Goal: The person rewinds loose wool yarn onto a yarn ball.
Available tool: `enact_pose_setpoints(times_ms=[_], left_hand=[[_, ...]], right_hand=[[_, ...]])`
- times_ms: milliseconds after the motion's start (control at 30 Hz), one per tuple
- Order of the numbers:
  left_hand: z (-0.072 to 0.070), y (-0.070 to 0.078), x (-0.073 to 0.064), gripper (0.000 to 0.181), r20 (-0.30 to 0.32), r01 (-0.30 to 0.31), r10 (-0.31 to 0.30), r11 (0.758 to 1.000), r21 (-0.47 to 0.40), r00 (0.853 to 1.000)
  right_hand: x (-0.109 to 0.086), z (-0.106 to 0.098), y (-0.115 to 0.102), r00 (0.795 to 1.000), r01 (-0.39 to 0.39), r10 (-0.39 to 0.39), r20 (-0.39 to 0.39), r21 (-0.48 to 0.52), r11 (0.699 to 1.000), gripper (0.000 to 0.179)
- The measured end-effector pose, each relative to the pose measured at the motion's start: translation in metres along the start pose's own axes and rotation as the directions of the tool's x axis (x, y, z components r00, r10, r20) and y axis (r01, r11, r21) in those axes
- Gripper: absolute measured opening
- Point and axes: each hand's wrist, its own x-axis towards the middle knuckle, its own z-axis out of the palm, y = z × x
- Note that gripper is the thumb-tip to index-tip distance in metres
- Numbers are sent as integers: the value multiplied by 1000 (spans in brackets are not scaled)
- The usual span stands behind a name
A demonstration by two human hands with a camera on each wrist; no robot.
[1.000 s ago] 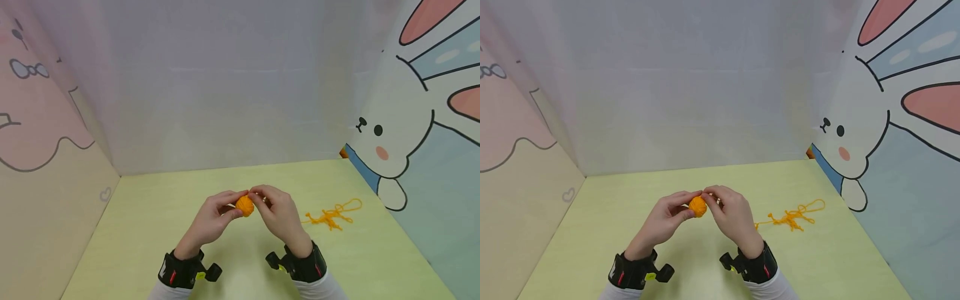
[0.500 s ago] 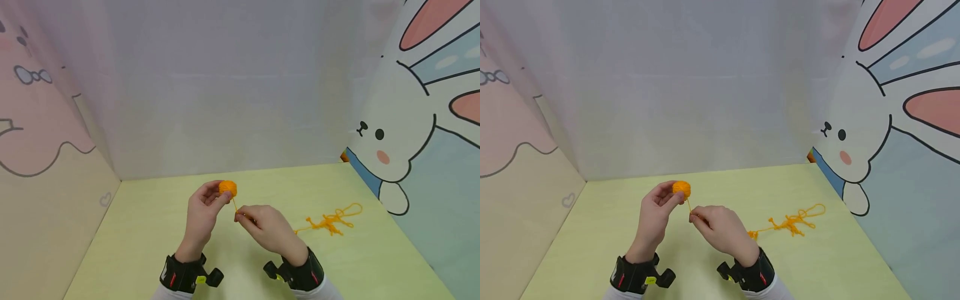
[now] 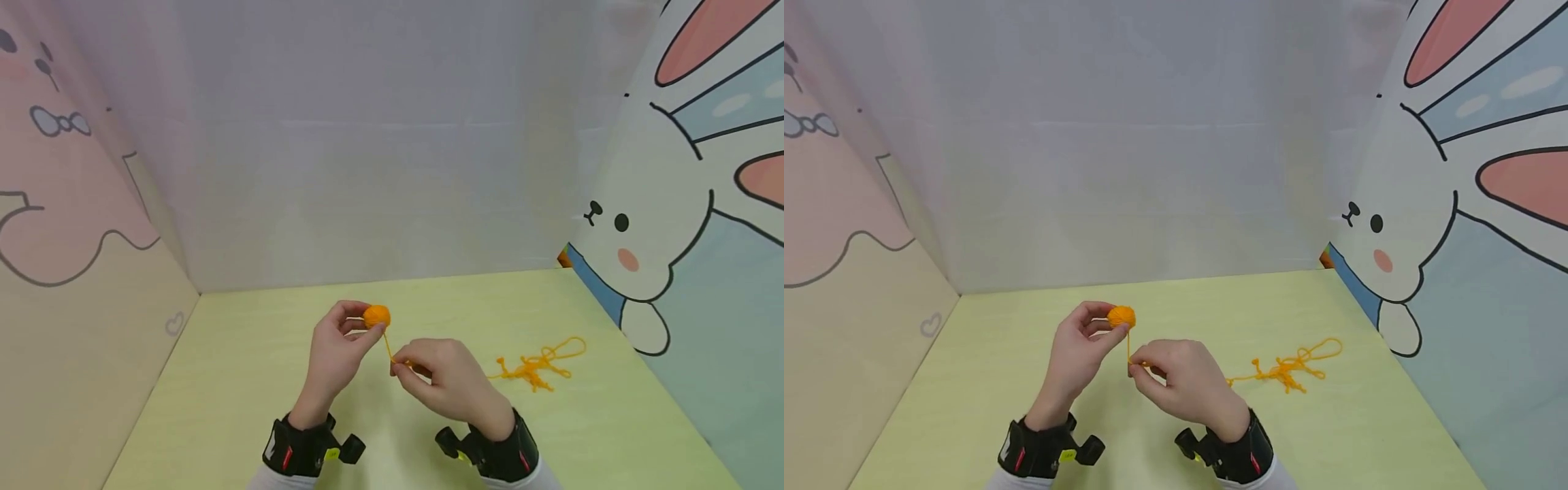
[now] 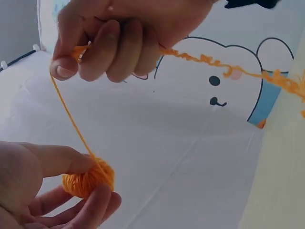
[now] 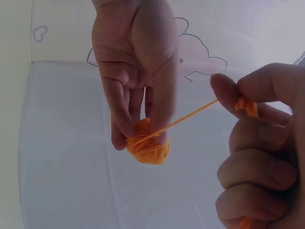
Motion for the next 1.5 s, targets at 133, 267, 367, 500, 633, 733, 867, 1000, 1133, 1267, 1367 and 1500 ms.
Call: enact_pose_setpoints(times_ms=[133, 267, 367, 500, 633, 733, 867, 1000, 1133, 1267, 1367, 1500], left_hand=[[0, -1, -4, 37, 135, -162, 138, 968, 189, 981], [0, 0, -10, 41, 302, -306, 236, 929, 210, 924], [0, 1, -11, 41, 364, -363, 275, 911, 197, 890], [0, 3, -5, 41, 409, -419, 320, 890, 180, 855], [2, 3, -5, 39, 453, -461, 357, 876, 143, 817], [2, 3, -6, 39, 477, -479, 381, 872, 100, 792], [2, 3, -8, 41, 480, -463, 376, 884, 71, 792], [2, 2, -10, 43, 416, -390, 332, 919, 62, 847], [1, 5, -11, 43, 290, -286, 276, 958, -8, 916], [-1, 4, -11, 36, 167, -199, 216, 974, -110, 962], [-1, 3, -8, 33, 88, -148, 161, 979, -139, 983], [0, 2, -5, 32, 9, -116, 117, 989, -91, 993]], right_hand=[[-2, -2, 2, 994, 9, -8, -107, 4, 1000, 11], [-5, -2, 3, 974, -50, 50, -221, 7, 999, 14], [-6, -4, 6, 954, -90, 88, -285, 9, 996, 15], [-2, -9, 10, 939, -123, 118, -323, 6, 992, 14], [-2, -9, 12, 939, -145, 136, -315, -3, 989, 12], [-1, -7, 15, 942, -179, 168, -291, -13, 984, 10], [0, -2, 19, 944, -279, 263, -197, -56, 959, 8], [-1, 6, 23, 925, -379, 375, -58, -102, 920, 10], [-1, 11, 18, 901, -422, 430, 61, -109, 900, 9], [0, 15, 13, 890, -413, 426, 165, -110, 904, 13], [1, 17, 10, 888, -383, 396, 234, -103, 918, 16], [1, 17, 7, 892, -326, 345, 292, -112, 939, 18]])
